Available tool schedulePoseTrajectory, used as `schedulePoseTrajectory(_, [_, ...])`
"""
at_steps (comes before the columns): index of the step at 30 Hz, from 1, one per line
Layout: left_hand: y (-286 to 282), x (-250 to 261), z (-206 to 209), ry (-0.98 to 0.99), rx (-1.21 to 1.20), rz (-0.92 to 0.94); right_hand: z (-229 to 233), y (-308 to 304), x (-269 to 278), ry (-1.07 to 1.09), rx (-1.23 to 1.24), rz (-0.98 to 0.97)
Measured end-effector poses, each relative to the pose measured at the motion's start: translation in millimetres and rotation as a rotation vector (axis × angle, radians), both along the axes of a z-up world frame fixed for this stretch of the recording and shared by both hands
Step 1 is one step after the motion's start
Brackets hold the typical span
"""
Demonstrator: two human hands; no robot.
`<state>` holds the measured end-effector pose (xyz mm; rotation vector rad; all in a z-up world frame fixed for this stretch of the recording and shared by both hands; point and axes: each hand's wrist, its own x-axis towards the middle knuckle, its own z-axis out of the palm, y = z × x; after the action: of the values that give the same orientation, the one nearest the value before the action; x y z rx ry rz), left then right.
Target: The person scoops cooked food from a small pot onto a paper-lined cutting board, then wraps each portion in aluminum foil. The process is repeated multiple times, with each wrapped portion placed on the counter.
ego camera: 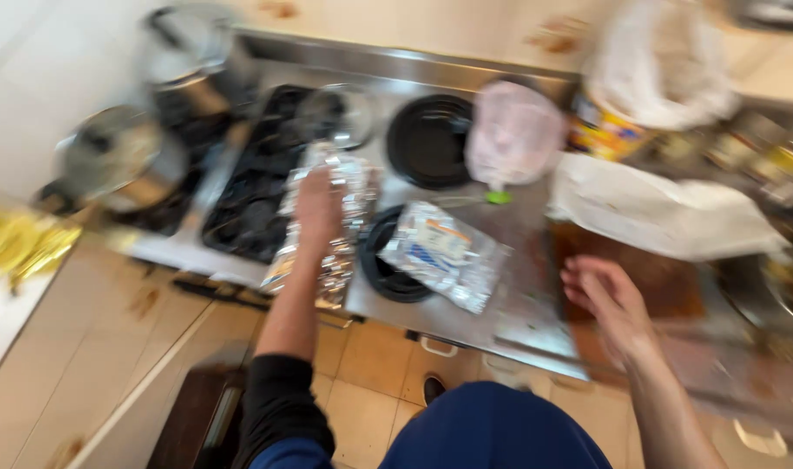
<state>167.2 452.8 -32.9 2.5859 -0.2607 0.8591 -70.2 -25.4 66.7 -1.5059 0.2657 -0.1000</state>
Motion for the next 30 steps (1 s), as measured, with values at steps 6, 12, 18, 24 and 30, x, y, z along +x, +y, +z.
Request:
schedulePoseTrajectory(6, [-2.0, -15.1, 14.4, -0.155, 0.153, 0.128, 0.7, -100.3, 18.1, -0.233, -0.911, -0.301])
schedulePoseTrajectory(12, [-112.0, -77.7, 78.9, -0.328, 0.093, -0.115, 7.2, -177.8, 39.3, -0.025, -1.073, -0.533])
schedulePoseTrajectory(18, [-252.8, -131.0, 85.6, 0.041, -0.232, -0.366, -57.0, -253.6, 75.5, 0.129, -1.306, -0.313])
schedulePoseTrajectory(24, [-371.2, -149.9, 70.1, -0.029, -0.175, -0.617, -28.7, -224.2, 47.3, 0.105, -1.175, -0.127])
schedulePoseTrajectory(30, [-446.2, -140.0, 57.9, 0.077, 0.004, -0.551, 1.6, -236.1, 34.7, 0.156, -1.159, -0.029])
